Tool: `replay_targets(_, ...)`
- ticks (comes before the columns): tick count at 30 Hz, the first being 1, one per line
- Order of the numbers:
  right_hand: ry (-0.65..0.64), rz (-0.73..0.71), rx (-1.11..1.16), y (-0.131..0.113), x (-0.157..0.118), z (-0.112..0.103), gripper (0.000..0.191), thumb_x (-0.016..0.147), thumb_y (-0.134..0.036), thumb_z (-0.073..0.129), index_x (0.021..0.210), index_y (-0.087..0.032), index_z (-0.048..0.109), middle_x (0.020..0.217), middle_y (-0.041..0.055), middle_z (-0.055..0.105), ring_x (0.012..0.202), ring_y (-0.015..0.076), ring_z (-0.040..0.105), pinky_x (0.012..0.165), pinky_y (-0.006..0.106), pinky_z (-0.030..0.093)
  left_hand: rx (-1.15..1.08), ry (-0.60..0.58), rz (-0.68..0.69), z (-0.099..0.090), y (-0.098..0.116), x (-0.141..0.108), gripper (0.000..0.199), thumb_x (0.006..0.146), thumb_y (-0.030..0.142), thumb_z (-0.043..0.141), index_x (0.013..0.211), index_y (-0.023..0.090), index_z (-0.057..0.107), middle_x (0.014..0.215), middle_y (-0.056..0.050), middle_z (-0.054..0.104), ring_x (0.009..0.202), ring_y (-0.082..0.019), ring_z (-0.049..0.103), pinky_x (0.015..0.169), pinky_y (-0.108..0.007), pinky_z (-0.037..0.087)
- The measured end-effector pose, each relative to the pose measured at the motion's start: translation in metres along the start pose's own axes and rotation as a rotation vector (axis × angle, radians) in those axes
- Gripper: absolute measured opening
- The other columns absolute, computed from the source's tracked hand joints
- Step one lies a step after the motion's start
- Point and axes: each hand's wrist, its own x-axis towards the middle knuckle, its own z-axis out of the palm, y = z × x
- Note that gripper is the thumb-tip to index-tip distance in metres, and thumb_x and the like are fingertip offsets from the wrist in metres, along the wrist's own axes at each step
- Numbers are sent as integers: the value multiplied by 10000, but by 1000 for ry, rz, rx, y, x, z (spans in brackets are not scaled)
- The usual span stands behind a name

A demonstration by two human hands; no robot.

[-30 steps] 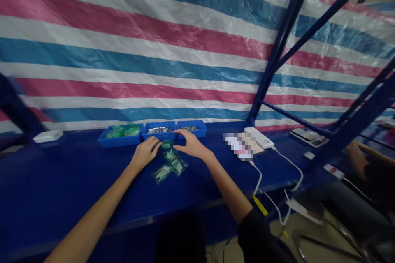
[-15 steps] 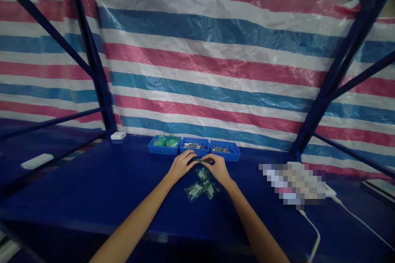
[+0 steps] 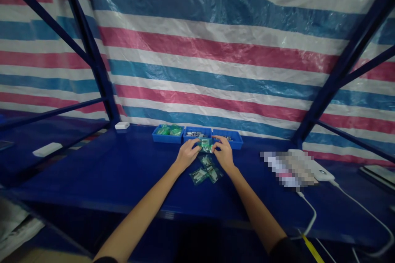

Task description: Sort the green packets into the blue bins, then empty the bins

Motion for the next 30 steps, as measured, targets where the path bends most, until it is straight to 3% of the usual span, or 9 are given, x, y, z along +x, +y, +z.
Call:
replay_targets(4, 32, 2, 38, -3, 2, -2, 108, 727, -145, 542, 741, -227, 611, 1081, 56, 639, 1045, 230, 554, 918, 409, 401, -100, -11, -27, -4, 5, 4, 154, 863, 196, 464, 777, 210, 590, 988, -64, 662, 873, -176, 599, 756, -342, 500)
replay_targets(7, -34, 69, 62, -3, 3, -2, 176, 772, -278, 574, 936, -242, 627, 960, 44, 687, 946, 228, 613, 893, 401, 429, -160, 69, -197, -3, 10, 7, 120, 864, 254, 491, 866, 225, 607, 858, -39, 665, 832, -169, 598, 770, -329, 498)
replay_targets(10, -72, 135, 97, -3, 1, 1, 254, 804, -371, 549, 1010, -242, 623, 845, 23, 702, 839, 203, 649, 830, 351, 474, -177, 203, -383, -4, 5, 11, 132, 855, 309, 514, 894, 226, 610, 833, -34, 642, 825, -169, 591, 780, -318, 483)
replay_targets(13, -94, 142, 102, -4, -1, 3, 267, 828, -391, 514, 1019, -240, 622, 816, 15, 698, 800, 182, 655, 782, 313, 494, -115, 341, -572, -15, -18, 13, 165, 845, 348, 521, 887, 210, 602, 866, -49, 630, 837, -181, 573, 762, -319, 465)
replay_targets(18, -145, 161, 89, -5, -3, 4, 241, 846, -378, 479, 978, -241, 628, 775, 14, 689, 761, 181, 658, 757, 314, 504, 94, 501, -804, -43, -77, 5, 229, 853, 371, 468, 931, 195, 593, 879, -67, 630, 857, -205, 541, 778, -340, 432)
replay_targets(21, -164, 165, 89, -6, -2, 4, 243, 850, -381, 469, 971, -247, 632, 760, 11, 688, 747, 181, 660, 741, 313, 505, 189, 436, -816, -52, -110, -2, 234, 849, 360, 462, 937, 197, 606, 899, -73, 649, 868, -223, 545, 808, -366, 401)
replay_targets(25, -206, 174, 79, -8, 1, 6, 245, 853, -394, 463, 969, -265, 636, 757, 1, 693, 730, 184, 662, 714, 311, 501, 247, 209, -745, -51, -144, -6, 231, 854, 328, 459, 967, 215, 626, 963, -69, 677, 893, -236, 554, 813, -376, 368)
replay_targets(30, -244, 181, 57, -11, 2, 9, 227, 855, -395, 468, 961, -295, 642, 749, -24, 695, 713, 176, 658, 695, 299, 491, 293, -53, -695, -45, -175, -5, 200, 828, 297, 489, 918, 236, 657, 892, -76, 700, 875, -257, 567, 816, -423, 356)
